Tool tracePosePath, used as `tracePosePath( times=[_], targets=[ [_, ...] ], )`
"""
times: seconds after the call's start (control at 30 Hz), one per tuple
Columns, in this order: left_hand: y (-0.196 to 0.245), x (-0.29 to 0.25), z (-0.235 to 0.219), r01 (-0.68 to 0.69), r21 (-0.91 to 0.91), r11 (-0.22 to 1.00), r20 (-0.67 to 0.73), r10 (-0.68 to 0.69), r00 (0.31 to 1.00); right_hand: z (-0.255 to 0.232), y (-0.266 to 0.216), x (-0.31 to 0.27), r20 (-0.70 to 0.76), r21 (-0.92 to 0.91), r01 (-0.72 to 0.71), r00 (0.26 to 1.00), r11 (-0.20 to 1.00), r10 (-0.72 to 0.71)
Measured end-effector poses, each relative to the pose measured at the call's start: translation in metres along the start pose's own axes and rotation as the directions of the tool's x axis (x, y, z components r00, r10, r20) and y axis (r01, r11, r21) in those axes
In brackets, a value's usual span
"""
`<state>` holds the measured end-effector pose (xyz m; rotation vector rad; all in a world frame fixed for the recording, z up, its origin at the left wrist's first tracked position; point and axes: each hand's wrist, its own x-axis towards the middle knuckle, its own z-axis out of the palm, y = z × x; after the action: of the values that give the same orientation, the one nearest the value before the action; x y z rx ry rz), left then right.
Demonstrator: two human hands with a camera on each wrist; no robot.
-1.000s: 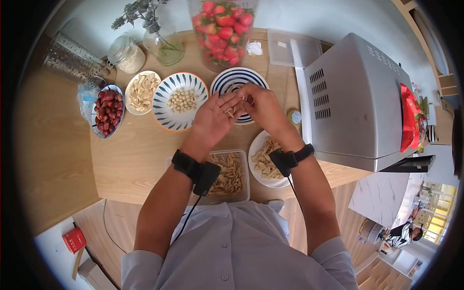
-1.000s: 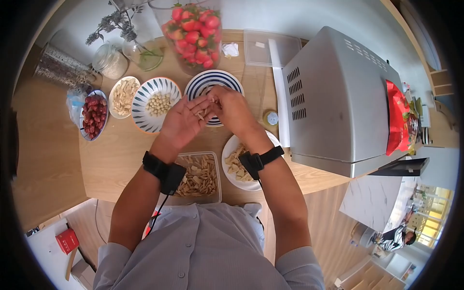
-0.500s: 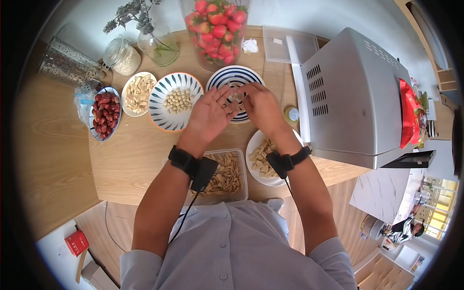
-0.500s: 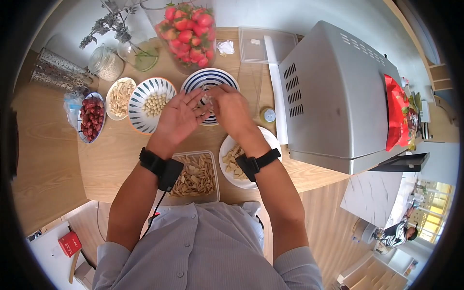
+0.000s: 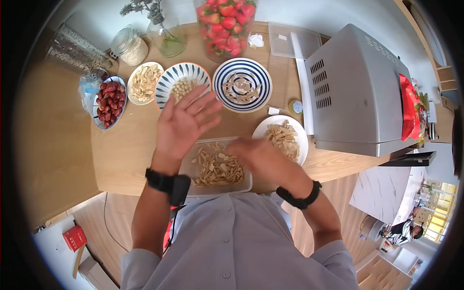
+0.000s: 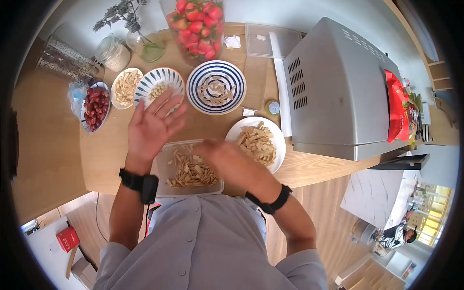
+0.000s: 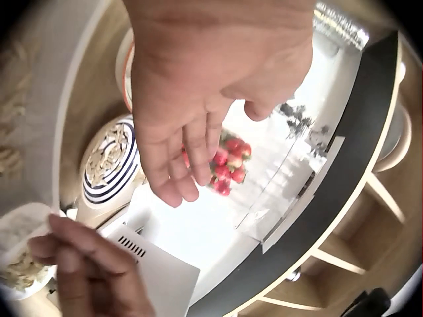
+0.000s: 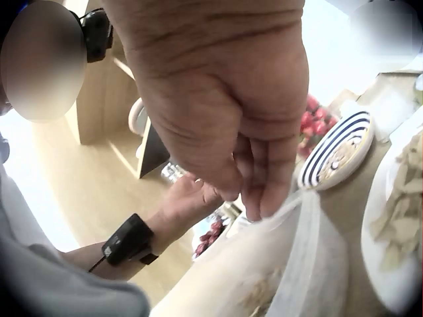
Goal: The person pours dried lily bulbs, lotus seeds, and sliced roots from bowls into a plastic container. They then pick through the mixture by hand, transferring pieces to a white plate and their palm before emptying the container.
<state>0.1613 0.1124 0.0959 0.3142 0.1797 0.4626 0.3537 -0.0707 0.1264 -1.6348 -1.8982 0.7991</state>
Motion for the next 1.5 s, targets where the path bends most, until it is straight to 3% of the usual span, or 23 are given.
tracePosePath(
  times=[0.03,0.13,0.23,0.4,0.53,0.63,0.73,0.83,1.03,1.13,1.23,1.33,1.43,1.5],
  targets=[
    [0.003,-0.019,-0.006,0.006,-0.032,0.999,0.056,-0.004,0.998,0.008,-0.008,-0.004,0.165,-0.011,0.050,0.985,0.999,-0.048],
    [0.001,-0.069,-0.015,-0.063,0.003,0.998,0.044,0.063,0.997,0.046,-0.014,-0.009,0.275,-0.074,0.160,0.952,0.984,-0.134],
    [-0.010,-0.093,-0.021,-0.135,0.015,0.991,-0.006,0.135,0.991,0.070,-0.010,-0.004,0.143,-0.337,0.189,0.979,0.923,-0.148],
    [-0.025,-0.099,-0.026,-0.154,0.008,0.988,-0.112,0.153,0.982,0.102,0.002,-0.007,0.074,-0.659,0.049,0.997,0.750,0.001],
    [-0.033,-0.098,-0.021,-0.171,-0.088,0.981,-0.186,0.152,0.971,0.108,0.006,-0.002,0.079,-0.713,0.012,0.995,0.701,0.063],
    [-0.034,-0.099,-0.022,-0.161,-0.031,0.987,-0.188,0.152,0.970,0.099,0.000,0.001,0.158,-0.603,-0.053,0.970,0.796,0.184],
    [-0.034,-0.100,-0.035,-0.096,0.036,0.995,-0.053,0.098,0.994,0.095,0.001,-0.003,0.155,-0.513,-0.002,0.983,0.858,0.095],
    [-0.038,-0.097,-0.035,-0.047,0.016,0.999,-0.097,0.049,0.994,0.092,0.001,-0.001,0.116,-0.462,-0.013,0.990,0.887,0.075],
    [-0.047,-0.087,-0.033,0.138,0.276,0.951,-0.217,-0.078,0.973,0.071,-0.006,0.007,0.204,-0.244,-0.026,0.976,0.969,0.078],
    [-0.053,-0.086,-0.036,0.182,0.334,0.925,-0.320,-0.071,0.945,0.059,-0.019,0.005,0.120,-0.044,-0.083,0.989,0.996,0.087],
    [-0.065,-0.083,-0.035,0.193,0.347,0.918,-0.338,-0.070,0.939,0.055,-0.024,0.007,0.007,0.137,-0.012,1.000,0.991,0.011],
    [-0.075,-0.079,-0.035,0.242,0.257,0.936,-0.346,-0.145,0.927,0.046,-0.037,0.010,0.032,0.159,-0.072,0.997,0.985,0.068],
    [-0.080,-0.075,-0.028,0.235,0.043,0.971,-0.275,-0.215,0.937,0.053,-0.034,0.013,-0.034,0.198,0.022,0.999,0.980,-0.015],
    [-0.083,-0.073,-0.034,0.216,-0.001,0.976,-0.272,-0.208,0.940,0.049,-0.039,0.013,-0.044,0.193,0.026,0.999,0.981,-0.018]
  ],
)
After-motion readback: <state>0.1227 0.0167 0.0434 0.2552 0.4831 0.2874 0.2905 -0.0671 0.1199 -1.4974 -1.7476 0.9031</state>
